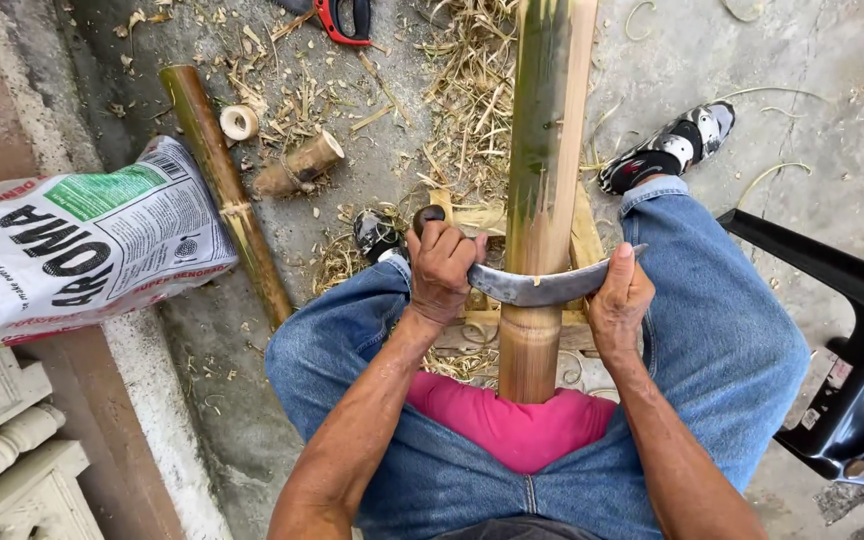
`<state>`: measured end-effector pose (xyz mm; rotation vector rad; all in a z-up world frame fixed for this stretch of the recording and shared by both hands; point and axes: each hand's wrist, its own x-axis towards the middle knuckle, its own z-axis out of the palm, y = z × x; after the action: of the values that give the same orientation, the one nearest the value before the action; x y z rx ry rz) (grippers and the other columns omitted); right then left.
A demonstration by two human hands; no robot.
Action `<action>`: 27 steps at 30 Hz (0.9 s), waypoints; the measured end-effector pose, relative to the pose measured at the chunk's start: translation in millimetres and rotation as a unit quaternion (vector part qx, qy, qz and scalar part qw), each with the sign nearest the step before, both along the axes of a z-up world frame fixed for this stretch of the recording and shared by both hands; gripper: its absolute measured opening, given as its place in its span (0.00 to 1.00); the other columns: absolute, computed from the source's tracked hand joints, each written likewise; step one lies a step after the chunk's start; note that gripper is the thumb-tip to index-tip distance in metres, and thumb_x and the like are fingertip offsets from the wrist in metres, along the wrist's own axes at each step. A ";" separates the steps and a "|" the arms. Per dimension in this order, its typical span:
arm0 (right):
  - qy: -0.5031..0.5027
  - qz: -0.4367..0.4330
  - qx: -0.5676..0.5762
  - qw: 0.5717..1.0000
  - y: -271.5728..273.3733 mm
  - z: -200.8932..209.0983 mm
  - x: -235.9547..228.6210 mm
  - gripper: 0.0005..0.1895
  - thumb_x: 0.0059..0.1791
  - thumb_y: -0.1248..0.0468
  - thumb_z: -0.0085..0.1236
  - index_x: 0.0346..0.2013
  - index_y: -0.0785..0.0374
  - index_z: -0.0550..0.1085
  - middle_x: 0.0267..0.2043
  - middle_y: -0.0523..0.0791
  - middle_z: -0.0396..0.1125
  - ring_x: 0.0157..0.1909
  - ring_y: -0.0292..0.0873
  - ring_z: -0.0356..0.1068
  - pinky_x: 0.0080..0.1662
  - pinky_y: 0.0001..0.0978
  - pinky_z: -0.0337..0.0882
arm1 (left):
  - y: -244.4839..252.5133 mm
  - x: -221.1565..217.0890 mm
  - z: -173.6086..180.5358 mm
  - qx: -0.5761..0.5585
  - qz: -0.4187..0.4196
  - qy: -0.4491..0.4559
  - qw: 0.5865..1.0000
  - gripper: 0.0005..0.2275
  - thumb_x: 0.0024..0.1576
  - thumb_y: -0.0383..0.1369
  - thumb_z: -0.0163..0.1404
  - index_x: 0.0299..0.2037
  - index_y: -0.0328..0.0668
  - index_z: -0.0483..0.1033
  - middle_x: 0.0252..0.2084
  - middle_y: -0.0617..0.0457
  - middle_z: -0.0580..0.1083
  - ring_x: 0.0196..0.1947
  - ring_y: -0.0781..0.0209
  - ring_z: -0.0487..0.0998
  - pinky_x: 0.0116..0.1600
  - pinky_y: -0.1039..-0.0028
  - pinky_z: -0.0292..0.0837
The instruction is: The recorder is shaving or peeling a bamboo stalk using a curved blade and a straight knife while sitting.
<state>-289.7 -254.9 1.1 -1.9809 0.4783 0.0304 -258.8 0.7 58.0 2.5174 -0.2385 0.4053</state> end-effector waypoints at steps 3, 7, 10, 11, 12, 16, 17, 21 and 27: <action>0.004 -0.004 0.009 1.000 3.4 -0.1 19.6 0.28 0.64 0.52 0.39 0.23 0.65 0.62 0.21 0.39 0.51 0.27 0.33 0.48 0.29 0.36 0.51 | 0.5 10.8 -6.5 0.004 0.011 -0.006 1.000 0.12 0.58 0.29 0.59 0.26 0.42 0.69 0.29 0.54 0.68 0.39 0.54 0.71 0.45 0.56 0.58; 0.011 -0.022 0.080 0.997 11.9 4.0 65.7 0.27 0.63 0.51 0.40 0.23 0.62 0.61 0.21 0.37 0.50 0.26 0.32 0.48 0.27 0.35 0.51 | 3.4 42.7 -24.4 0.000 0.023 -0.018 1.000 0.12 0.60 0.32 0.58 0.26 0.42 0.69 0.29 0.53 0.69 0.39 0.54 0.70 0.44 0.58 0.58; -0.014 -0.015 0.099 0.995 13.9 3.5 93.2 0.28 0.63 0.50 0.39 0.22 0.59 0.59 0.21 0.36 0.48 0.25 0.32 0.48 0.26 0.34 0.50 | 5.6 61.6 -47.5 0.030 0.035 -0.004 0.999 0.15 0.63 0.35 0.57 0.25 0.44 0.69 0.27 0.55 0.67 0.37 0.57 0.69 0.41 0.61 0.57; -0.029 -0.005 0.089 0.996 14.5 3.6 100.9 0.28 0.63 0.49 0.39 0.22 0.59 0.59 0.20 0.36 0.48 0.24 0.32 0.48 0.25 0.33 0.50 | 6.5 67.5 -48.7 0.027 0.035 -0.017 0.999 0.14 0.63 0.36 0.56 0.26 0.45 0.69 0.28 0.56 0.67 0.37 0.58 0.69 0.42 0.61 0.58; -0.040 0.004 0.079 0.996 14.7 3.8 105.6 0.28 0.63 0.49 0.38 0.21 0.58 0.59 0.20 0.36 0.48 0.23 0.32 0.48 0.24 0.33 0.50 | 6.9 70.8 -50.0 0.023 0.033 -0.027 0.999 0.14 0.64 0.36 0.55 0.27 0.46 0.69 0.28 0.56 0.67 0.38 0.58 0.69 0.43 0.61 0.58; -0.046 0.008 0.080 0.996 12.5 -1.5 120.7 0.28 0.63 0.48 0.38 0.21 0.57 0.58 0.20 0.36 0.49 0.23 0.32 0.49 0.25 0.33 0.51 | 9.2 93.6 -44.6 0.022 0.031 -0.031 0.999 0.14 0.64 0.36 0.55 0.26 0.45 0.69 0.27 0.56 0.66 0.37 0.58 0.68 0.43 0.61 0.57; -0.050 0.008 0.080 0.995 12.2 -3.1 126.8 0.29 0.64 0.47 0.39 0.22 0.57 0.58 0.20 0.37 0.49 0.24 0.32 0.49 0.25 0.34 0.51 | 9.7 99.0 -45.6 0.019 0.031 -0.037 0.999 0.14 0.64 0.36 0.55 0.26 0.45 0.69 0.28 0.56 0.66 0.38 0.58 0.68 0.43 0.61 0.57; -0.073 0.012 0.089 0.993 4.4 -25.5 159.3 0.29 0.64 0.45 0.39 0.23 0.56 0.58 0.22 0.37 0.48 0.23 0.33 0.49 0.25 0.35 0.52 | 10.7 129.7 -36.5 0.016 0.042 -0.049 0.998 0.14 0.63 0.36 0.55 0.26 0.45 0.69 0.28 0.55 0.66 0.38 0.58 0.67 0.43 0.60 0.57; -0.101 0.044 0.180 0.977 20.7 -1.0 241.3 0.26 0.63 0.45 0.40 0.27 0.55 0.60 0.21 0.38 0.54 0.20 0.34 0.54 0.20 0.34 0.55 | 19.6 203.3 -63.1 0.002 0.044 -0.112 0.993 0.13 0.62 0.36 0.56 0.27 0.46 0.69 0.28 0.56 0.67 0.38 0.59 0.67 0.41 0.63 0.57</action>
<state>-48.5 -234.1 0.2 -1.6255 0.2330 -0.0281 -55.4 20.3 -5.0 2.4921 -0.2147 0.7237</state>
